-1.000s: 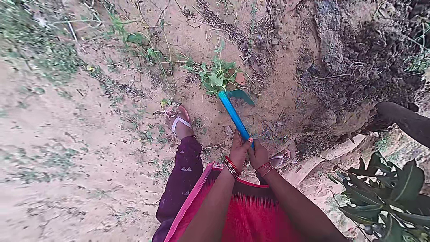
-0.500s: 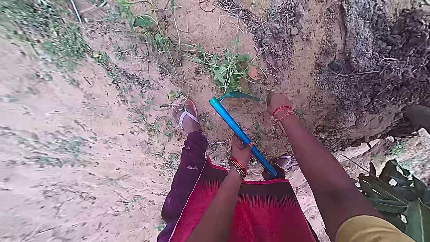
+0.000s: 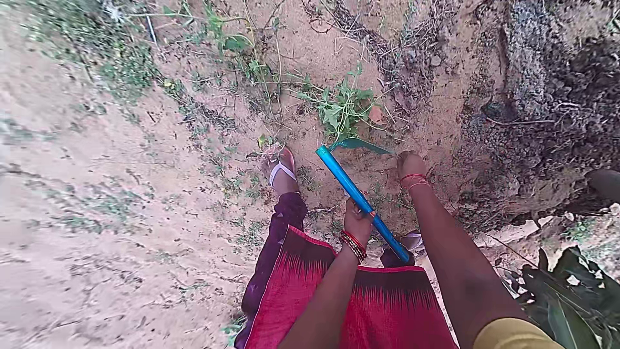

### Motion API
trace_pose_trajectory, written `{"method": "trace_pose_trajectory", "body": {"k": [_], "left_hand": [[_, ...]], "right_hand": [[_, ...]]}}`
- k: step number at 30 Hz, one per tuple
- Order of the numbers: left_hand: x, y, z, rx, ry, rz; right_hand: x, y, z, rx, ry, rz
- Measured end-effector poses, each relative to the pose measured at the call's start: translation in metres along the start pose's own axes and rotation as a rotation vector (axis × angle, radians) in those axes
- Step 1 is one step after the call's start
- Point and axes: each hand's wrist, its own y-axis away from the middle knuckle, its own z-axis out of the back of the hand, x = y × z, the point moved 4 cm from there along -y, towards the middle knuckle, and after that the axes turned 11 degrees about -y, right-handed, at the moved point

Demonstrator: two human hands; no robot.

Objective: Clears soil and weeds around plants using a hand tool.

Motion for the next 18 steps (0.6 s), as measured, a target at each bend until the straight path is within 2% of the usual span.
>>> {"method": "trace_pose_trajectory", "body": {"k": [2,3,4,5,6,7,9,11,12,13,14,15,16,18], "left_hand": [[0.000,0.002,0.001,0.000,0.038,-0.021],[-0.001,0.003,0.000,0.006,0.072,-0.041],[-0.003,0.004,-0.001,0.024,0.107,-0.072],[-0.006,0.006,-0.002,0.053,0.140,-0.109],[-0.009,0.009,-0.004,0.084,0.156,-0.146],[-0.012,0.012,-0.007,0.112,0.163,-0.182],[-0.019,0.017,-0.011,0.156,0.134,-0.242],[-0.022,0.019,-0.014,0.189,0.079,-0.304],[-0.022,0.020,-0.016,0.204,0.056,-0.332],[-0.022,0.021,-0.019,0.224,0.034,-0.353],[-0.021,0.023,-0.022,0.245,0.004,-0.383],[-0.020,0.023,-0.023,0.261,-0.037,-0.415],[-0.019,0.023,-0.022,0.270,-0.104,-0.443],[-0.017,0.023,-0.021,0.285,-0.309,-0.476]], "right_hand": [[0.018,0.016,0.035,-0.265,-0.335,0.074],[0.029,0.027,0.056,-0.406,-0.586,0.210],[0.043,0.041,0.077,-0.453,-0.849,0.383],[0.058,0.057,0.096,-0.407,-1.033,0.525],[0.071,0.072,0.112,-0.335,-1.087,0.602],[0.076,0.083,0.122,-0.291,-1.038,0.608],[0.070,0.102,0.123,-0.190,-0.726,0.464],[0.058,0.114,0.104,0.127,-0.458,0.355],[0.054,0.119,0.089,0.312,-0.407,0.314],[0.051,0.125,0.073,0.417,-0.411,0.301],[0.047,0.133,0.058,0.405,-0.479,0.315],[0.044,0.143,0.044,0.315,-0.580,0.328],[0.039,0.152,0.035,0.209,-0.664,0.330],[0.023,0.168,0.029,-0.040,-0.651,0.332]]}}
